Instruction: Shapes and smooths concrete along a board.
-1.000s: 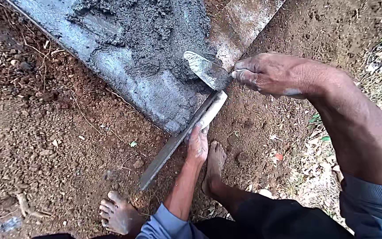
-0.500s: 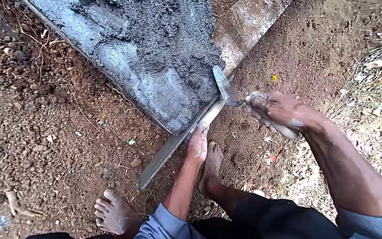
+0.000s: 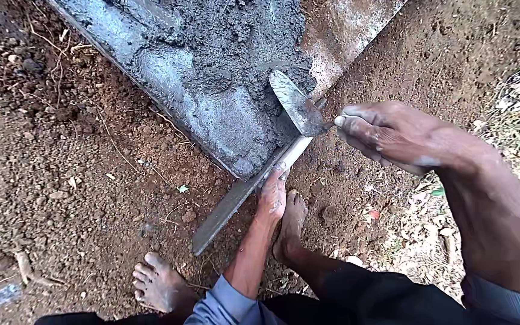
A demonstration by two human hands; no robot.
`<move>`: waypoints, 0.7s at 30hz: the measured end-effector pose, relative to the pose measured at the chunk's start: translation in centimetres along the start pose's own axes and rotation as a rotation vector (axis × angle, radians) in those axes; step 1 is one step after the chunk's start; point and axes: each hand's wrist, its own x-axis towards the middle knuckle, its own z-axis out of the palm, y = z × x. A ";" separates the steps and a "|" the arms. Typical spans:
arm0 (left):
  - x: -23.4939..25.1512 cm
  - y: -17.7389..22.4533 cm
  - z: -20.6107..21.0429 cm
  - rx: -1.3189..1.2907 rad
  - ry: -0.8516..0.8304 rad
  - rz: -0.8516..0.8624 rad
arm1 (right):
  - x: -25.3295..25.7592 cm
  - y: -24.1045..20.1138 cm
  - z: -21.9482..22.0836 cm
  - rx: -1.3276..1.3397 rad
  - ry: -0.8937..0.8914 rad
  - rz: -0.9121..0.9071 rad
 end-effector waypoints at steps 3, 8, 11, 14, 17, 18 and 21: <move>0.0 0.1 -0.2 0.013 -0.016 -0.003 | 0.3 -0.1 1.5 0.048 -0.128 0.095; -0.4 0.4 0.3 0.050 0.047 -0.017 | -1.8 1.2 5.9 -0.040 -0.103 0.025; -0.4 0.3 0.2 0.047 0.054 -0.001 | -2.5 2.0 6.0 -0.173 -0.084 -0.092; 0.0 0.0 -0.3 0.030 0.015 0.008 | -3.0 3.7 5.4 -0.065 0.021 -0.082; 0.1 -0.1 -0.5 0.041 -0.013 0.017 | -2.6 4.2 6.2 0.161 0.026 0.091; 0.1 0.0 -0.4 0.048 -0.008 0.022 | -2.4 4.0 6.6 0.196 -0.005 0.123; -0.2 0.1 -0.1 0.063 0.049 0.015 | -2.6 2.6 7.6 0.128 -0.098 0.096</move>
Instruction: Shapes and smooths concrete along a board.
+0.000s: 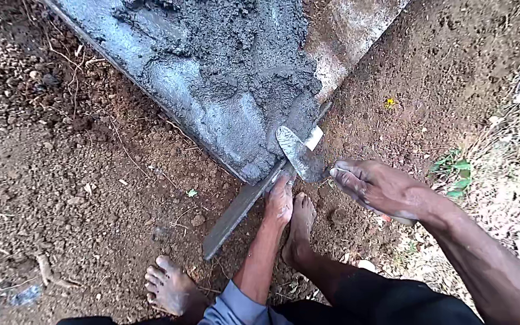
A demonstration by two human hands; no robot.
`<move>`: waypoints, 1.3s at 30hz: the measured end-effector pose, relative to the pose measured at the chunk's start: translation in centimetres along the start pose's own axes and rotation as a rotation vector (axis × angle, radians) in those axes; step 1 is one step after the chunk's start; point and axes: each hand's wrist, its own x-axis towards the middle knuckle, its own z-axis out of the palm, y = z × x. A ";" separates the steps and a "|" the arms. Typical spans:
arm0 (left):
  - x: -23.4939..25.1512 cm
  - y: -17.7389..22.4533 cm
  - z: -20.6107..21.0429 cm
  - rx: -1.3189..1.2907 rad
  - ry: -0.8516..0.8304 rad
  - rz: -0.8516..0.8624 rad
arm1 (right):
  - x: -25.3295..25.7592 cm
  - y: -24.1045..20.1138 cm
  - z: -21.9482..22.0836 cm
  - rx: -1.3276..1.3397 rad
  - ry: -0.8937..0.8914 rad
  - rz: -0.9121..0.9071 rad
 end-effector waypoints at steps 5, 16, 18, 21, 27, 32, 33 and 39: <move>0.2 -0.1 0.1 0.000 -0.011 0.017 | -0.8 0.1 -0.9 -0.309 0.007 -0.114; 0.4 -0.3 -0.3 -0.007 -0.035 0.043 | -0.5 0.1 -1.4 -0.554 0.184 -0.135; 0.4 -0.3 -0.2 -0.016 -0.050 0.036 | 0.3 1.1 -2.2 -0.569 0.298 -0.067; 0.3 -0.3 -0.1 -0.019 -0.031 0.035 | 1.3 0.6 -2.1 -0.527 0.459 -0.110; 0.3 -0.1 0.1 -0.014 -0.005 0.027 | 5.1 -2.4 0.1 -0.650 0.615 -0.517; 0.2 0.2 0.1 -0.038 -0.015 0.026 | 7.8 -2.6 -3.9 -0.685 0.627 -0.515; 0.2 0.2 0.1 -0.045 -0.012 0.021 | 8.1 -2.9 -4.6 -0.683 0.626 -0.506; -0.8 0.2 0.3 -0.002 -0.012 -0.013 | 9.3 -2.9 -7.7 -0.535 0.477 -0.226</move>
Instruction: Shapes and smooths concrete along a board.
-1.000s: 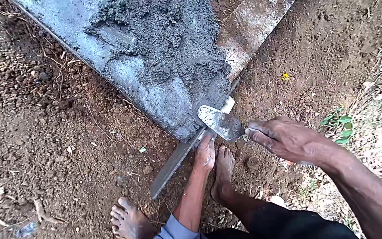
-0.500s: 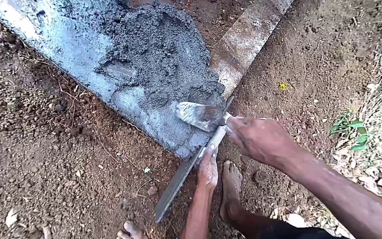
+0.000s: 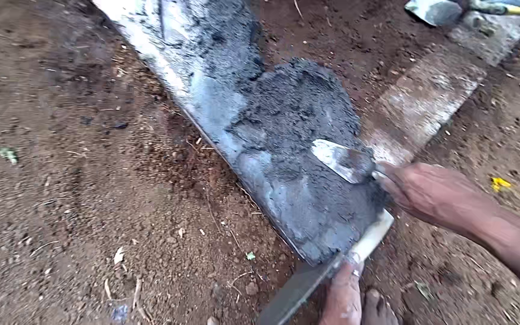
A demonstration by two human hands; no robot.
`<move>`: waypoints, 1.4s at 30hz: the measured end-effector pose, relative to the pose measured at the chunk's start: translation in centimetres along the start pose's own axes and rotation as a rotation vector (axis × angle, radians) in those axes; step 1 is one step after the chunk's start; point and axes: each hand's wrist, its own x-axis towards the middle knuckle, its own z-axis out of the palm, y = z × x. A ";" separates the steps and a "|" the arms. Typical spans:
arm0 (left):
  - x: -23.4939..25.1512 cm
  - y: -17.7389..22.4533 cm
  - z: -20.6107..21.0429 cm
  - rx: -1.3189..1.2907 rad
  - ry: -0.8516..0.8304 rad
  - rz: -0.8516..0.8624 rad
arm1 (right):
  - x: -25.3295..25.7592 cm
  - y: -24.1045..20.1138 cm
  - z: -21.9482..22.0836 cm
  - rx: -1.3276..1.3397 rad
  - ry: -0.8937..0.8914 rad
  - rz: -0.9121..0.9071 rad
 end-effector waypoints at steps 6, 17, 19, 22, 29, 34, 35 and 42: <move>0.4 0.0 -0.2 0.022 -0.028 0.037 | 1.0 0.3 -0.3 0.820 -0.257 0.325; 0.2 0.1 -0.1 -0.047 0.025 -0.001 | 0.4 -8.6 -1.2 -0.077 -0.062 -0.254; 0.2 0.1 -0.2 -0.058 0.033 -0.002 | 1.7 -6.9 -0.7 -0.107 0.031 -0.206; 0.2 0.2 -0.2 -0.060 0.045 -0.001 | 4.1 -5.0 -1.3 -0.162 0.118 -0.095; 0.0 0.4 0.0 -0.049 0.055 -0.007 | 7.9 -11.3 -3.1 -0.195 0.267 -0.362; 0.0 0.5 0.1 -0.059 0.072 -0.022 | 13.4 -14.3 -4.9 -0.219 0.104 -0.376; 0.0 0.5 0.0 -0.064 0.063 -0.019 | 14.7 -14.3 -5.5 -0.226 0.117 -0.342; -0.3 0.9 0.2 0.034 0.012 0.005 | 16.6 -12.5 -8.7 0.237 0.093 0.072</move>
